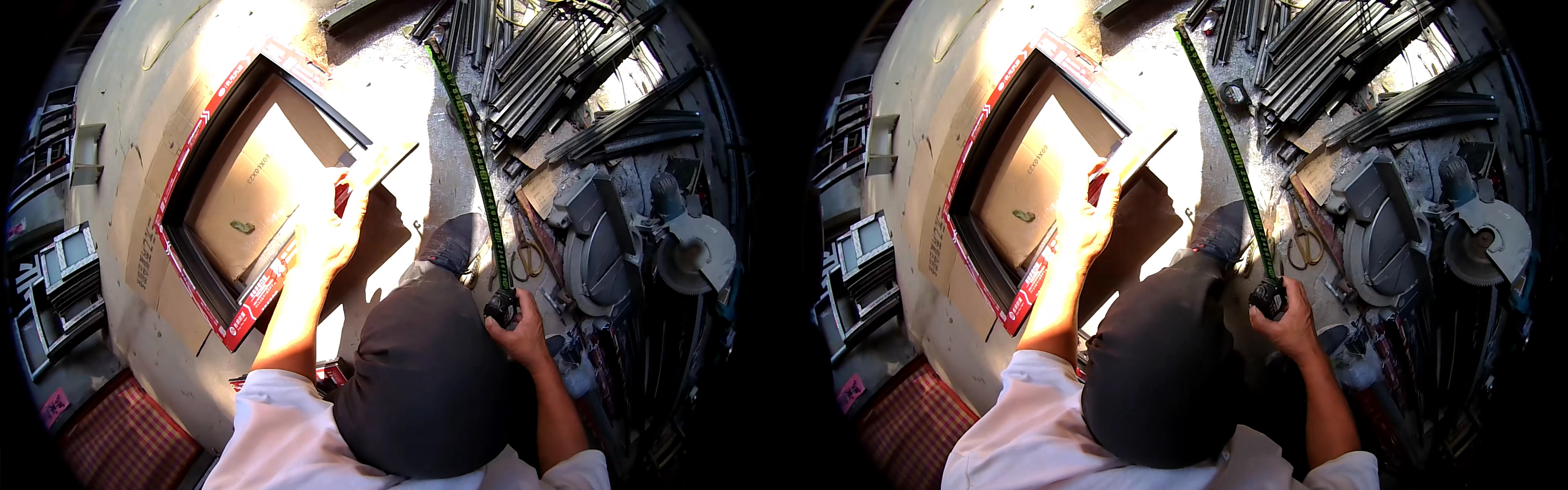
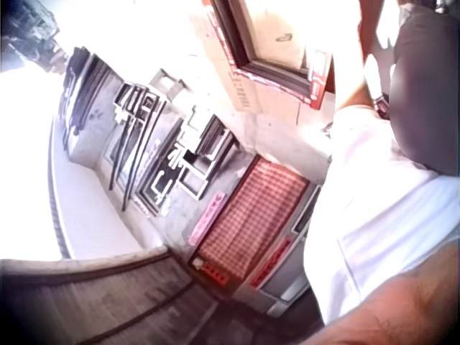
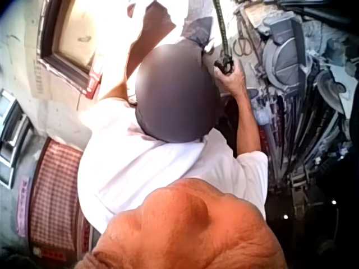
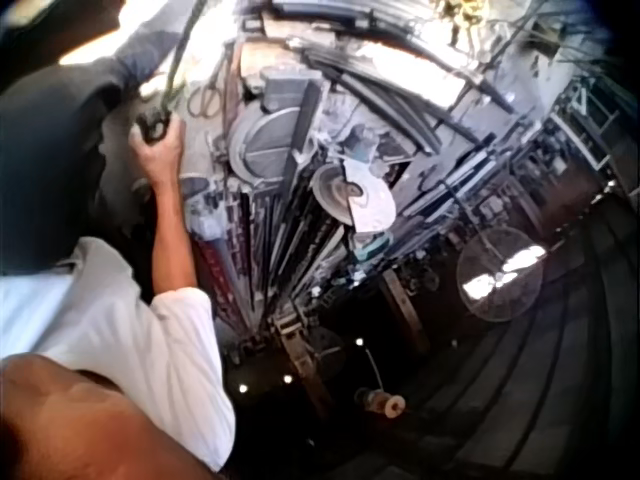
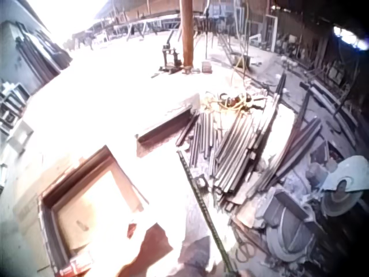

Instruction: The person measures a metal frame and a long metal profile using a tape measure, marks the profile with a pen, and cuts it with a miter saw. The cut pieces are placed into the frame.

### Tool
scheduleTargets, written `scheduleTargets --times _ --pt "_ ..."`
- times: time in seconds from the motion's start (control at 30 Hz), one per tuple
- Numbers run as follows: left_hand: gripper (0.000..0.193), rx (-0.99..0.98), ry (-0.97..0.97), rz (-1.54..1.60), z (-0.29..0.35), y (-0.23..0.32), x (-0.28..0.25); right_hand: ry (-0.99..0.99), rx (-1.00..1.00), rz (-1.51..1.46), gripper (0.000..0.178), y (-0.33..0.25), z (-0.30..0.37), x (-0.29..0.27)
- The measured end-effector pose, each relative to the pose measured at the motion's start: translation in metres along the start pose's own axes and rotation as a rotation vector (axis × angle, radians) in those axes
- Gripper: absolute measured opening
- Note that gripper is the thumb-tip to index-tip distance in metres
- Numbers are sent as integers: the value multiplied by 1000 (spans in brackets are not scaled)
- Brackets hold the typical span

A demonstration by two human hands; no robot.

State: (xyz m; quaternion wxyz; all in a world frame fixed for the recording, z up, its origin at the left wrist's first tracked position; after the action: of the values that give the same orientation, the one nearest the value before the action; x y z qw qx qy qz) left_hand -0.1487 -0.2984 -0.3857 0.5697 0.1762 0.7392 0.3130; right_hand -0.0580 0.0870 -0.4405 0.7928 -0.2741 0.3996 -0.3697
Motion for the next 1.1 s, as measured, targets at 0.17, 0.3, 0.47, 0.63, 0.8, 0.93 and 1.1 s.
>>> scheduleTargets --times 0.17,0.3,0.47,0.63,0.8,0.93,1.1 --pt "30 -215 -89 447 -18 13 46 -36 -208 108 60 -72 -38 3" --pt "37 -278 -3 436 -40 0 56 -47 -328 168 59 -121 -64 9" --pt "36 -453 95 591 -64 -45 58 -83 -363 194 55 -167 -93 27" --pt "22 -649 43 1057 -81 -79 70 18 -472 243 54 -181 -117 57" --pt "20 -728 18 1135 -88 -102 77 59 -518 194 52 -199 -131 78" --pt "19 -735 59 1208 -94 -121 79 -39 -439 136 40 -210 -145 87" --pt "19 -702 93 1231 -105 -130 85 -16 -446 119 45 -216 -153 95"
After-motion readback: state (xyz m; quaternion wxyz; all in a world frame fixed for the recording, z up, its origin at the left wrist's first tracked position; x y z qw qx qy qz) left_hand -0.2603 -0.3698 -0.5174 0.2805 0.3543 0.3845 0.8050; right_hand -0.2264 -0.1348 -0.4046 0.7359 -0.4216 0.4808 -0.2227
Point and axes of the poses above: each hand's wrist, its own z-axis away from the middle knuckle, its own x-axis out of the palm, y = z × x, the point moved 6 cm from there along -z, towards the middle knuckle, and after that the axes turned 1 degree about x, right-handed, at the moved point
